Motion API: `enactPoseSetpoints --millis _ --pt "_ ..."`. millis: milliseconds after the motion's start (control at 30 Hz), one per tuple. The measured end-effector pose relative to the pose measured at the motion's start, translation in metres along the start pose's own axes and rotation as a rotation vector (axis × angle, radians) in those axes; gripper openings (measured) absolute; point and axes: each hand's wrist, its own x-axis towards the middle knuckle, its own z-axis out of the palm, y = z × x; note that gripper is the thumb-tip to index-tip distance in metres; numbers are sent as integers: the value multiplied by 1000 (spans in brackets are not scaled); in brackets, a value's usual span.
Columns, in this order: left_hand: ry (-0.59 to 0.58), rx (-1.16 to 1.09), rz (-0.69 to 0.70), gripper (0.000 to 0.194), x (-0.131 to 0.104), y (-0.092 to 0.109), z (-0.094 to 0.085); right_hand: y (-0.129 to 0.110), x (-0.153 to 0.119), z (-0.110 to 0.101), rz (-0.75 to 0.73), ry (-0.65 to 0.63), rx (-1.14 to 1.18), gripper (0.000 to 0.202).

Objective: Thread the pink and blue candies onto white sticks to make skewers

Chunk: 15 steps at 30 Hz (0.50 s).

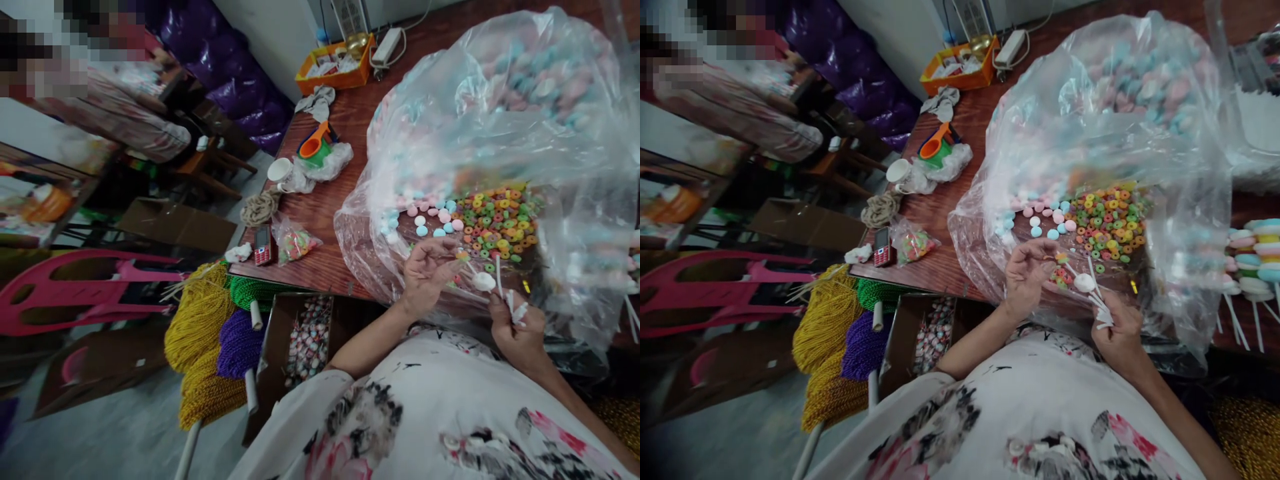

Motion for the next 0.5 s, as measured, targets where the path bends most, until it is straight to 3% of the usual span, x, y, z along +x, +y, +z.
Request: enactPoseSetpoints --millis 133,233,400,500 --pt "-102 10 -259 39 5 0 -1 -1 0 1 -23 17 7 27" --pt "-151 -17 -408 41 -5 -3 7 -2 2 3 -48 17 19 29" --pt "-202 3 -443 39 -19 0 21 -4 9 0 -50 32 39 25" --pt "-123 -109 -485 54 -10 8 20 0 12 -6 -20 44 -7 22"
